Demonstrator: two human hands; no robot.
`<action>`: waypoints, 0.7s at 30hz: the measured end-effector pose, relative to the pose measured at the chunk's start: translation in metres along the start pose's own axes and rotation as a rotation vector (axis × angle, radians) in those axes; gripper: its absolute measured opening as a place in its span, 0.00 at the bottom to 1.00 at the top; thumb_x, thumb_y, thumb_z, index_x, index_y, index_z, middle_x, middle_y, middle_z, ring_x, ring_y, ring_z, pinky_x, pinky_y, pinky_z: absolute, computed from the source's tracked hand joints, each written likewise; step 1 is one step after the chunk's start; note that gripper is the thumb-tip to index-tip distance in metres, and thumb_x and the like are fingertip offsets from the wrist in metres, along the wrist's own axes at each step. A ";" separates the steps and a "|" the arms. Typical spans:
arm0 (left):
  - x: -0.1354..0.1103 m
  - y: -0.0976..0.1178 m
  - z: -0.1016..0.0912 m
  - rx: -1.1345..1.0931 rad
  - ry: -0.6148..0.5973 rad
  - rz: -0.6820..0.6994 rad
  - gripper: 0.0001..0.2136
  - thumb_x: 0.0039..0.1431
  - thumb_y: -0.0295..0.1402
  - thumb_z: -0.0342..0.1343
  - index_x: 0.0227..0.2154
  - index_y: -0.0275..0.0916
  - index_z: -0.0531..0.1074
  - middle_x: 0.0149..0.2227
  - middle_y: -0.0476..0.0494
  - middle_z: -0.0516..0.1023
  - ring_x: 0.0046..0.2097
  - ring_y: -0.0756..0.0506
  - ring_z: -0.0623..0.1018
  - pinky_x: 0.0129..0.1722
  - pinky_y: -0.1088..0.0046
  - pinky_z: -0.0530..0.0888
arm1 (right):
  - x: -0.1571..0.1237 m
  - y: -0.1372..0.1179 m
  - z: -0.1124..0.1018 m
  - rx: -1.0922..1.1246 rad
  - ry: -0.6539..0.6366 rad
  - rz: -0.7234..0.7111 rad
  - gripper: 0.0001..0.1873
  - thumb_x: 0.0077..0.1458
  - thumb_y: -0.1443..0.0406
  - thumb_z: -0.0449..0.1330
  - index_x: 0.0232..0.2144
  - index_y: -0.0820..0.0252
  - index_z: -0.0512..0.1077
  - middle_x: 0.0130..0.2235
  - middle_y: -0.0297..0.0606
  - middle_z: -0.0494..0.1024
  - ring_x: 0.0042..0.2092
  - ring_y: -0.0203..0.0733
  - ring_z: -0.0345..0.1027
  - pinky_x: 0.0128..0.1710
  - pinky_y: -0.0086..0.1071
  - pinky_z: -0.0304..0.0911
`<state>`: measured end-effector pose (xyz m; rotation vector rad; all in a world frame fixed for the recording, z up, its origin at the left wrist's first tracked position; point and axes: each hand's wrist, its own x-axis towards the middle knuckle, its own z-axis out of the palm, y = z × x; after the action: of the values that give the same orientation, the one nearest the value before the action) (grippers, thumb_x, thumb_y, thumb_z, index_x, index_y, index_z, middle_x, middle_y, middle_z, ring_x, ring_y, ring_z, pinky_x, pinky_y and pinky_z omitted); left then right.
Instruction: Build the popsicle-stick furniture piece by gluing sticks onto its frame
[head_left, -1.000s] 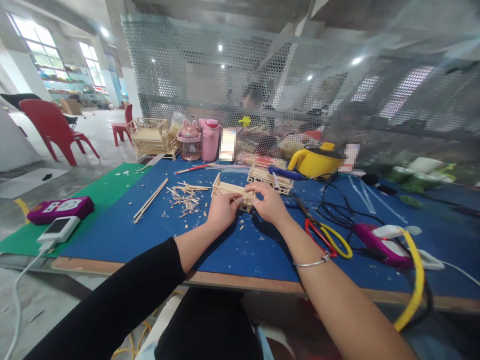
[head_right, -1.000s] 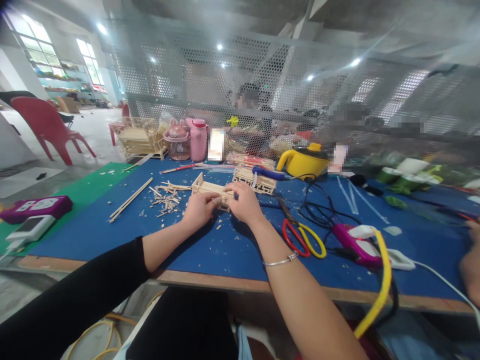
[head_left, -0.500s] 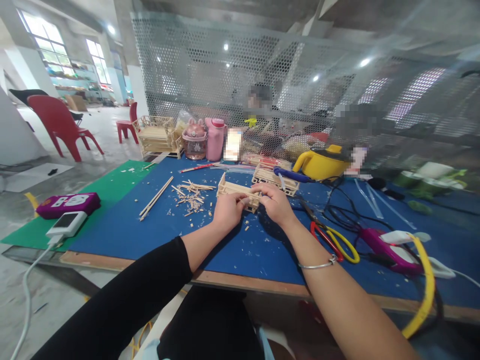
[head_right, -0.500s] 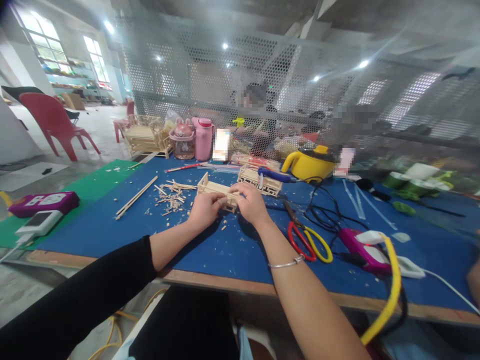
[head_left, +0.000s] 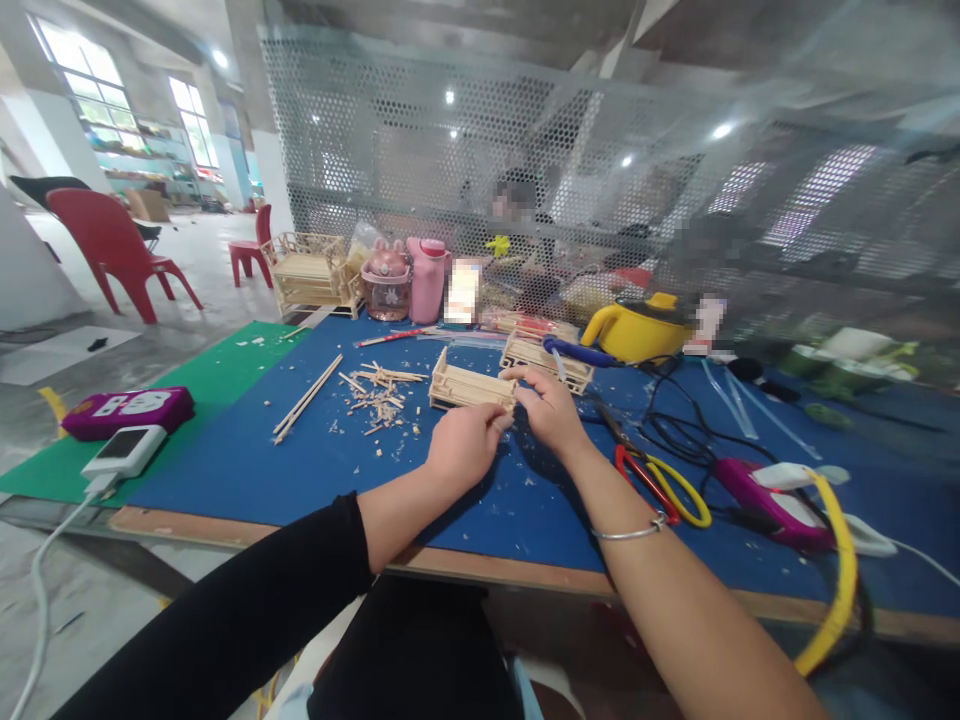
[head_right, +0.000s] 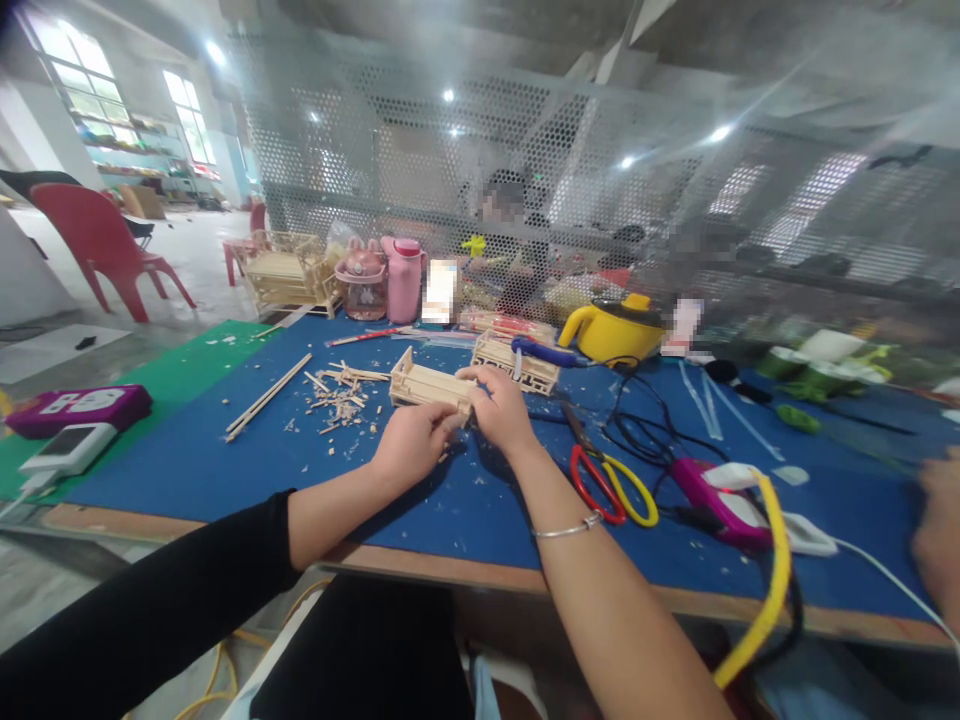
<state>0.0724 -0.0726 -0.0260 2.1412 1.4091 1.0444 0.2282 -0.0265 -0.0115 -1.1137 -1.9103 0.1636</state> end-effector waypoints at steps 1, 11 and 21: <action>0.004 -0.003 0.001 -0.038 0.015 -0.045 0.13 0.60 0.36 0.48 0.40 0.42 0.77 0.35 0.44 0.81 0.38 0.45 0.78 0.38 0.74 0.69 | 0.000 0.001 0.000 -0.002 0.003 -0.014 0.15 0.45 0.70 0.49 0.32 0.57 0.74 0.39 0.39 0.77 0.46 0.46 0.68 0.50 0.42 0.59; 0.022 -0.019 0.007 -0.134 0.060 -0.080 0.11 0.58 0.33 0.51 0.36 0.40 0.78 0.32 0.46 0.81 0.35 0.47 0.77 0.38 0.75 0.69 | 0.002 0.005 0.002 -0.093 -0.022 -0.084 0.07 0.47 0.67 0.56 0.27 0.57 0.76 0.39 0.40 0.78 0.45 0.46 0.69 0.51 0.44 0.59; 0.023 -0.019 0.004 -0.125 0.059 -0.103 0.11 0.58 0.33 0.51 0.38 0.41 0.78 0.34 0.44 0.81 0.37 0.46 0.78 0.38 0.74 0.70 | 0.006 -0.002 0.005 -0.143 -0.117 -0.090 0.06 0.52 0.63 0.58 0.25 0.56 0.73 0.39 0.40 0.78 0.46 0.46 0.67 0.50 0.44 0.59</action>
<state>0.0691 -0.0436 -0.0324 1.9433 1.4252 1.1336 0.2225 -0.0220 -0.0097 -1.1309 -2.0994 0.0428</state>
